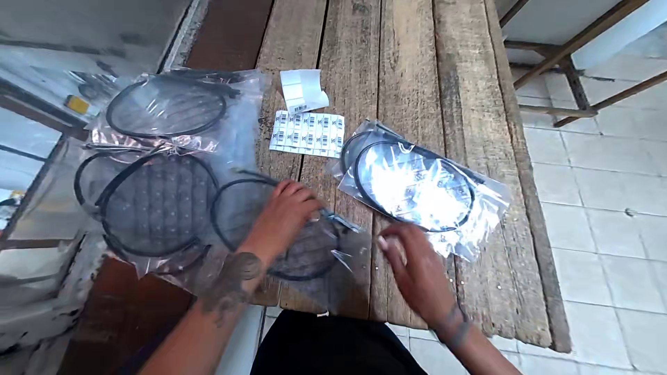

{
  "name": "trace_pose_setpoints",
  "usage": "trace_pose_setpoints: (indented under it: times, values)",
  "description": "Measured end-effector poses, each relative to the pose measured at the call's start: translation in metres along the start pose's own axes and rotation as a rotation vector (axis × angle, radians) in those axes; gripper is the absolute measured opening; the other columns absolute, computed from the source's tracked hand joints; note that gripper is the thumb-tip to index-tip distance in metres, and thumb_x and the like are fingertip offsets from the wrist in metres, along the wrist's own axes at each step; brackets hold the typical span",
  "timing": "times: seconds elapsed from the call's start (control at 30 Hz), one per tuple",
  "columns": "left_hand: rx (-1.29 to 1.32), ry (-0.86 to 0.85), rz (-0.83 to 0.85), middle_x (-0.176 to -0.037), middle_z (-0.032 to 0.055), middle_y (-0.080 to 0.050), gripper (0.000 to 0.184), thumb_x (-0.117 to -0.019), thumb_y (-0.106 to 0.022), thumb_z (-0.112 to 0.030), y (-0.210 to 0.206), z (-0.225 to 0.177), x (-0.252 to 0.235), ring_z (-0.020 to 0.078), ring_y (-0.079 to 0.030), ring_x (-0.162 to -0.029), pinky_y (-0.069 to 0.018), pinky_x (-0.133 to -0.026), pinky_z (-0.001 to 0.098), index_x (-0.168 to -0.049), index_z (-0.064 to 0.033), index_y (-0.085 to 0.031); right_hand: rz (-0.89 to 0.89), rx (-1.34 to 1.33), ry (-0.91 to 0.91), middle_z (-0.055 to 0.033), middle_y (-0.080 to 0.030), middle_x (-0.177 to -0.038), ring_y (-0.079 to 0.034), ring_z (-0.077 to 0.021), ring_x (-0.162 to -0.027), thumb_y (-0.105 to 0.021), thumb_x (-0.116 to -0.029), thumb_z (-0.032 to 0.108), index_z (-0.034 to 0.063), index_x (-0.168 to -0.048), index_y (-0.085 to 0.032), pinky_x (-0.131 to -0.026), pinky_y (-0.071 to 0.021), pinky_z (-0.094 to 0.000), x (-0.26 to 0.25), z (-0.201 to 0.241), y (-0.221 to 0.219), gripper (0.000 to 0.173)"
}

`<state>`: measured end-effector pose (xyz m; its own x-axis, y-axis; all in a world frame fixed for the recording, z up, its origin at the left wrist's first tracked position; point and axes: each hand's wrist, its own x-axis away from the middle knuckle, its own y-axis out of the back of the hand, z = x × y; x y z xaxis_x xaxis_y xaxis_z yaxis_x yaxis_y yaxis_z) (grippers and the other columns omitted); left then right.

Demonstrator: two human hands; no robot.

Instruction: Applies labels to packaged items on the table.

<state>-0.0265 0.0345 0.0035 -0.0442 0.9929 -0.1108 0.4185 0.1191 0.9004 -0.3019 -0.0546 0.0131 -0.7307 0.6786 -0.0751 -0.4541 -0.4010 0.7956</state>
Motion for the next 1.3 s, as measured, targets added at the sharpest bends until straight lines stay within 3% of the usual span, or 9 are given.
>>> trace_pose_setpoints:
  times: [0.1,0.2,0.43,0.6,0.73,0.87,1.0,1.13,1.3]
  values:
    - [-0.054,0.180,-0.067,-0.163,0.0114,-0.039,0.060,-0.0956,-0.070,-0.039,-0.055,-0.019,0.034,0.0395,-0.029,-0.152,-0.0206,-0.121,0.0685,-0.150,-0.0210,-0.053,0.582,-0.690,0.078,-0.0064,-0.066,-0.072,-0.065,-0.0136,-0.064,-0.032,-0.1101,0.048,0.0014,-0.087,-0.069,-0.061,-0.0567,-0.0344,0.037,0.054,0.009,0.064]
    - [-0.161,0.260,-0.028,-0.168,0.0048,-0.030,0.061,-0.1020,-0.041,-0.063,-0.103,-0.030,0.078,0.0381,-0.023,-0.155,-0.0151,-0.118,0.0751,-0.155,-0.0344,-0.046,0.862,-0.954,0.274,-0.0108,-0.052,-0.063,-0.050,-0.0178,-0.058,-0.032,-0.1118,0.038,-0.0052,-0.081,-0.062,-0.056,-0.0413,-0.0341,0.039,0.071,0.007,0.061]
    - [0.170,0.186,0.015,-0.126,0.0171,-0.067,0.053,-0.0904,-0.073,-0.046,-0.110,-0.098,0.063,0.0397,-0.061,-0.121,-0.0454,-0.100,0.0659,-0.129,-0.0092,-0.068,0.695,-0.947,0.256,-0.0087,-0.071,-0.086,-0.067,-0.0133,-0.085,-0.070,-0.0969,0.021,-0.0002,-0.093,-0.072,-0.085,-0.0525,-0.0334,0.026,0.053,0.042,0.022]
    - [0.385,0.482,-0.200,-0.105,0.0111,-0.074,0.015,-0.0893,-0.075,-0.017,-0.100,-0.105,0.063,0.0307,-0.070,-0.104,-0.0548,-0.094,0.0541,-0.100,-0.0077,-0.079,0.021,-0.378,-0.019,0.0088,-0.070,-0.077,-0.066,-0.0017,-0.064,-0.067,-0.0957,0.031,0.0147,-0.095,-0.072,-0.058,-0.0589,-0.0222,0.002,0.000,0.060,0.017]
    - [0.741,0.806,-0.316,-0.097,0.0016,-0.074,0.019,-0.0846,-0.083,-0.023,-0.089,-0.102,0.065,0.0121,-0.070,-0.090,-0.0587,-0.082,0.0324,-0.099,-0.0117,-0.078,0.367,-0.314,-0.377,-0.0086,-0.073,-0.083,-0.072,-0.0192,-0.066,-0.065,-0.0988,0.030,0.0007,-0.105,-0.073,-0.065,-0.0628,-0.0414,0.031,-0.027,-0.009,0.030]
    - [0.957,0.849,-0.308,-0.092,-0.0009,-0.073,0.012,-0.0830,-0.084,-0.021,-0.082,-0.102,0.064,0.0100,-0.068,-0.093,-0.0565,-0.086,0.0292,-0.091,-0.0127,-0.081,0.187,-0.398,-0.539,-0.0102,-0.072,-0.078,-0.070,-0.0198,-0.058,-0.058,-0.1032,0.021,-0.0037,-0.110,-0.067,-0.055,-0.0615,-0.0397,0.025,-0.003,-0.062,0.027]
    - [1.209,0.811,-0.266,-0.089,0.0004,-0.072,0.009,-0.0814,-0.084,-0.013,-0.076,-0.103,0.068,0.0080,-0.068,-0.089,-0.0574,-0.082,0.0244,-0.089,-0.0091,-0.081,0.547,-0.099,-0.305,-0.0255,-0.069,-0.119,-0.066,-0.0400,-0.115,-0.060,-0.0974,0.013,-0.0038,-0.135,-0.060,-0.103,-0.0485,-0.0559,-0.001,0.032,-0.081,0.041]
    - [1.206,0.691,-0.252,-0.085,-0.0045,-0.070,0.010,-0.0780,-0.086,-0.016,-0.077,-0.100,0.073,0.0043,-0.065,-0.089,-0.0541,-0.083,0.0209,-0.086,-0.0116,-0.082,0.583,0.123,-0.407,-0.0250,-0.072,-0.097,-0.071,-0.0454,-0.091,-0.050,-0.1065,0.034,0.0060,-0.152,-0.042,-0.084,-0.0530,-0.0629,-0.034,0.035,-0.094,0.053]
    - [1.240,0.593,-0.234,-0.082,-0.0074,-0.069,0.011,-0.0767,-0.088,-0.018,-0.080,-0.091,0.076,0.0022,-0.063,-0.088,-0.0515,-0.085,0.0207,-0.084,-0.0128,-0.082,0.648,0.090,-0.344,-0.0242,-0.072,-0.096,-0.071,-0.0457,-0.092,-0.050,-0.1064,0.045,0.0077,-0.145,-0.049,-0.082,-0.0542,-0.0616,-0.048,0.039,-0.096,0.053]
